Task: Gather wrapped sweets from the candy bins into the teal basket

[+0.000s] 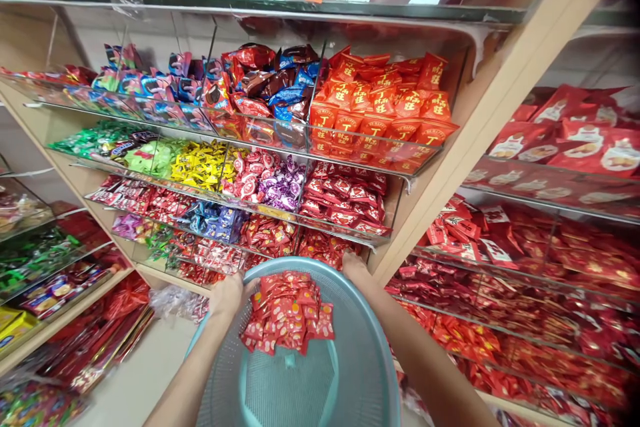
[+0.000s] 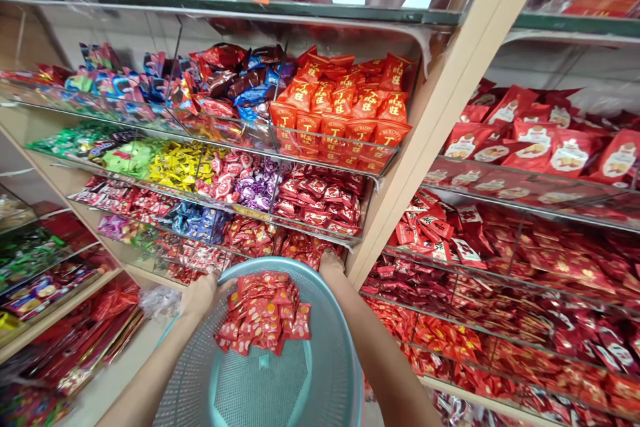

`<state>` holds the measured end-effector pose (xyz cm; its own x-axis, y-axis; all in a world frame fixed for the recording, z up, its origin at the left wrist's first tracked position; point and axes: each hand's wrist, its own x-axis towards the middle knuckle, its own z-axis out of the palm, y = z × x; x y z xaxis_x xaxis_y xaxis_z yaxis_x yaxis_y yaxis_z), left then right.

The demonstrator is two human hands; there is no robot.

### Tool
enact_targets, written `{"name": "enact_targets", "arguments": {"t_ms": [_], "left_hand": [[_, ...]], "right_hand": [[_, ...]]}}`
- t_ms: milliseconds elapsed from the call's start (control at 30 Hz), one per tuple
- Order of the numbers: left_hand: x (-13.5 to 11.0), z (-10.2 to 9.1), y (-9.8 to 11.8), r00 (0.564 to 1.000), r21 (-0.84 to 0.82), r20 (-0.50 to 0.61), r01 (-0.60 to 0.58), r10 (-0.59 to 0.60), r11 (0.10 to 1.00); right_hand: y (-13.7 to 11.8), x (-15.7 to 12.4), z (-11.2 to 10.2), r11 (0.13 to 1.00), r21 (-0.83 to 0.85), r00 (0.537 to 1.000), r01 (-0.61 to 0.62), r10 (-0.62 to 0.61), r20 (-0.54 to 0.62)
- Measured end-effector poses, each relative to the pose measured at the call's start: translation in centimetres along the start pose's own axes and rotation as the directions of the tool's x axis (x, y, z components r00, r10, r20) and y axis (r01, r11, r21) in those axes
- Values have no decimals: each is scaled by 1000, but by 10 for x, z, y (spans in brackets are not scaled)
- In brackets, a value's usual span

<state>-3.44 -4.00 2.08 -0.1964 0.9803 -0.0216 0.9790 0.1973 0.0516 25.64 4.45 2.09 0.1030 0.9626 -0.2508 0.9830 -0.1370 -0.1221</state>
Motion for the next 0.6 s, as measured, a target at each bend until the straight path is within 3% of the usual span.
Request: {"name": "enact_targets", "arguments": {"t_ms": [333, 600], "left_hand": [[-2, 1, -1, 1000, 5, -9, -9, 9, 1000], [-1, 1, -1, 1000, 5, -7, -3, 3, 1000]], "right_hand": [[2, 3, 3, 1000, -25, 999, -2, 1, -33], [-2, -25, -12, 991, -124, 991, 55, -70, -114]]}}
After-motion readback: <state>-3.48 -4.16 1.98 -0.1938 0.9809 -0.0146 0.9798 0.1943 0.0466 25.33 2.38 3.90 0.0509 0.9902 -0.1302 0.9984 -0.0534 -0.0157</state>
